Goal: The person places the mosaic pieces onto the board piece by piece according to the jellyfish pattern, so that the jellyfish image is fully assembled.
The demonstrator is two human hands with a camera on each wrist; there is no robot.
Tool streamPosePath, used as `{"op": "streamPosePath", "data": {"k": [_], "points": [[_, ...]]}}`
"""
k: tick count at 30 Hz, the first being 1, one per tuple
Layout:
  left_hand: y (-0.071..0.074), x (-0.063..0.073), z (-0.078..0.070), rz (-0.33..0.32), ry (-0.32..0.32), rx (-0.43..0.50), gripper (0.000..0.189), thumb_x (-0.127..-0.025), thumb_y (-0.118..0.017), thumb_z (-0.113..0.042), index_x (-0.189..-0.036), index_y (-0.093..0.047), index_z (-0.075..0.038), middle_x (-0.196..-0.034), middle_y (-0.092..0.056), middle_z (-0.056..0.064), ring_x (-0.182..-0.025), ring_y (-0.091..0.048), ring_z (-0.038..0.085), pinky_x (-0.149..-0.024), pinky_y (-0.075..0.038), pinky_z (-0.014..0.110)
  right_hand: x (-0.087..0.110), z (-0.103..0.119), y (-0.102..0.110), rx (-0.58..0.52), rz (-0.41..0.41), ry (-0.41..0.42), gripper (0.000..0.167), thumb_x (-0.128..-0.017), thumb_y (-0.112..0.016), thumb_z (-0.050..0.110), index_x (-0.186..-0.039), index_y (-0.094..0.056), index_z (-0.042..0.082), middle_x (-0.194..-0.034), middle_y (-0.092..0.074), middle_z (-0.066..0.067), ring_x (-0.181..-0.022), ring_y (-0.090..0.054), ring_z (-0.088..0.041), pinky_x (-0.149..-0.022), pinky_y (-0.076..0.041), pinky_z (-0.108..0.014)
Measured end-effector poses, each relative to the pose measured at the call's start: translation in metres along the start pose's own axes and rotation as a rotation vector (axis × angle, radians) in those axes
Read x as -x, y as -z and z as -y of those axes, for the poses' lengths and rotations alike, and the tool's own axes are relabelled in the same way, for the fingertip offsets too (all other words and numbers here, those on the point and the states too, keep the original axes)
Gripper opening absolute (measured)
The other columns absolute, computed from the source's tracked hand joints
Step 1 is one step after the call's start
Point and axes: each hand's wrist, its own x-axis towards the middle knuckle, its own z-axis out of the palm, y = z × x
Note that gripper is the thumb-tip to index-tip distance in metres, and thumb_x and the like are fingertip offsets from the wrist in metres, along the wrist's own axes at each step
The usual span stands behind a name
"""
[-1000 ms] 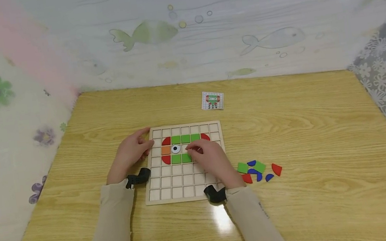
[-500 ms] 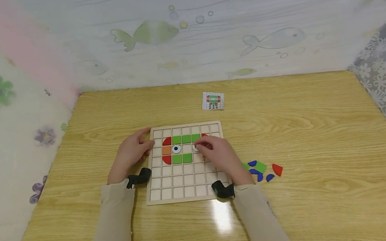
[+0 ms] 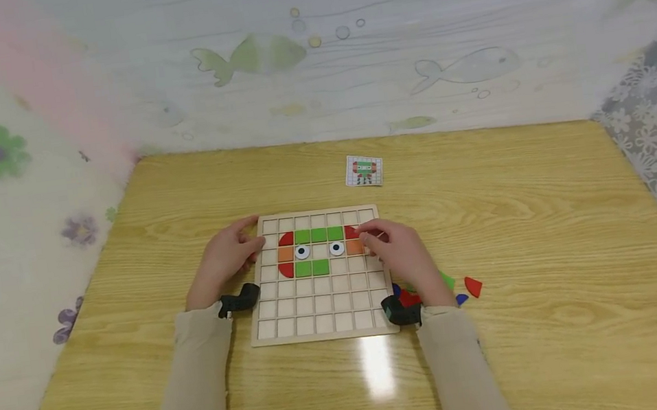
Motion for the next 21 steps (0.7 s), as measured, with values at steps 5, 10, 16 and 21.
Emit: {"op": "streamPosePath", "data": {"k": [5,10,16,21], "points": [[0.000,0.001,0.000,0.001,0.007,0.009,0.054,-0.087,-0.055,-0.030,-0.137,-0.036,-0.023,-0.062,-0.058,0.002,-0.047,-0.053,0.019,-0.050,-0.042,0.031,0.003,-0.007,0.008,0.051,0.006,-0.008,0.031,-0.089,-0.050,0.039,-0.111,-0.059,0.019,-0.094,-0.060,-0.002,-0.077,-0.055,-0.020,-0.068,-0.044,-0.034],[0.000,0.000,0.000,0.001,-0.001,0.008,0.054,-0.087,-0.055,-0.029,-0.137,-0.037,-0.022,-0.062,-0.058,0.001,-0.047,-0.053,0.018,-0.051,-0.041,0.031,0.008,-0.016,0.015,0.083,0.015,-0.006,0.034,-0.088,-0.050,0.044,-0.111,-0.060,0.021,-0.097,-0.060,0.000,-0.079,-0.055,-0.018,-0.071,-0.044,-0.033],[0.000,0.001,-0.001,0.001,0.002,0.009,0.054,-0.087,-0.055,-0.029,-0.137,-0.036,-0.022,-0.063,-0.058,0.001,-0.047,-0.053,0.018,-0.050,-0.041,0.031,0.015,-0.021,0.025,0.112,0.032,-0.015,0.033,-0.087,-0.051,0.044,-0.111,-0.059,0.023,-0.092,-0.060,-0.002,-0.077,-0.054,-0.020,-0.063,-0.045,-0.033],[0.000,0.001,-0.001,-0.003,0.014,0.007,0.054,-0.087,-0.055,-0.030,-0.137,-0.036,-0.023,-0.064,-0.059,0.001,-0.048,-0.053,0.018,-0.051,-0.041,0.031,0.021,-0.025,0.032,0.220,0.034,0.035,0.034,-0.089,-0.050,0.040,-0.115,-0.057,0.019,-0.094,-0.058,-0.001,-0.076,-0.054,-0.017,-0.067,-0.044,-0.033]]}}
